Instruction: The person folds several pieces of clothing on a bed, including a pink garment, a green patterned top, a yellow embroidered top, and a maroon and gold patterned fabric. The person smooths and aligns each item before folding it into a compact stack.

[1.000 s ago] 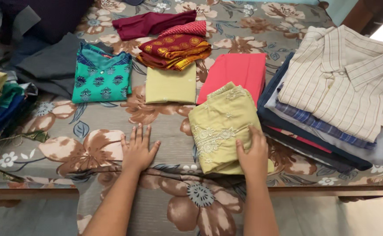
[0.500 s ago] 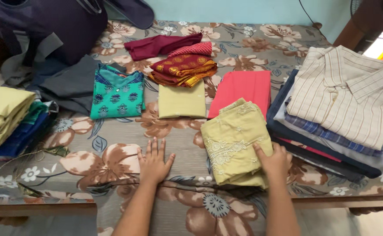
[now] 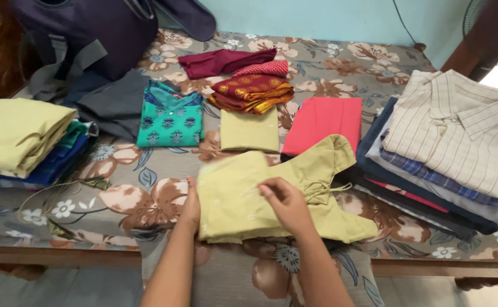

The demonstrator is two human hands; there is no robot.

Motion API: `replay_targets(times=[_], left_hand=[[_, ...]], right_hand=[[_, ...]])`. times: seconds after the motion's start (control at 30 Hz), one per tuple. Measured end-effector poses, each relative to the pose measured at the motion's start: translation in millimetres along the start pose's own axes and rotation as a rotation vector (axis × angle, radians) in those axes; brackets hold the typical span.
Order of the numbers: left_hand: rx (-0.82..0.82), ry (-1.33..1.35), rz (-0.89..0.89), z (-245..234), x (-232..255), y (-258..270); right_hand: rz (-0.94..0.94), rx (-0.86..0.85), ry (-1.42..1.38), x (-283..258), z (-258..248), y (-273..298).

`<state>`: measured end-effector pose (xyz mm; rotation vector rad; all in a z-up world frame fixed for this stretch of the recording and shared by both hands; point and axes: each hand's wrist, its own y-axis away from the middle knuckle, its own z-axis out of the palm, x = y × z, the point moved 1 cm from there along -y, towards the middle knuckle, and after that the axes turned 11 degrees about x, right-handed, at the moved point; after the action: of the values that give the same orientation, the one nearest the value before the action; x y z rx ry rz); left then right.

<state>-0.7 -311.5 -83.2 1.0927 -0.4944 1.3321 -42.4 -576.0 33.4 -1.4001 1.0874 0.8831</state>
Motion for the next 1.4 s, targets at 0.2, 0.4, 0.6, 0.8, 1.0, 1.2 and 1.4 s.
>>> replay_targets(times=[0.2,0.4,0.6,0.8,1.0,1.2,1.4], left_hand=[[0.052,-0.324,0.213,17.5,22.5,28.6],[0.239,-0.470,0.317,-13.9,43.8,-2.9],[0.665,-1.427,0.833,-31.4,96.3,-3.5],[0.267,-1.577,0.386,93.4,54.9,42.8],[0.460,-1.865,0.460,137.3,0.3,38.5],[0.229,-1.690,0.545,88.0,19.6,23.4],[-0.011,-0.953,0.456,22.0,144.1,46.3]], right_hand=[[-0.028,0.354,0.433,69.3,-90.6,17.1],[-0.083,0.509,0.543,97.6,-122.1,13.1],[-0.088,0.464,0.715,116.7,-113.1,2.1],[0.358,0.278,0.969,103.9,-89.8,-25.5],[0.299,0.229,0.614,128.6,-42.1,-65.3],[0.002,0.173,0.274,159.5,-10.8,-62.8],[-0.039,0.243,0.214,120.7,-43.0,-53.8]])
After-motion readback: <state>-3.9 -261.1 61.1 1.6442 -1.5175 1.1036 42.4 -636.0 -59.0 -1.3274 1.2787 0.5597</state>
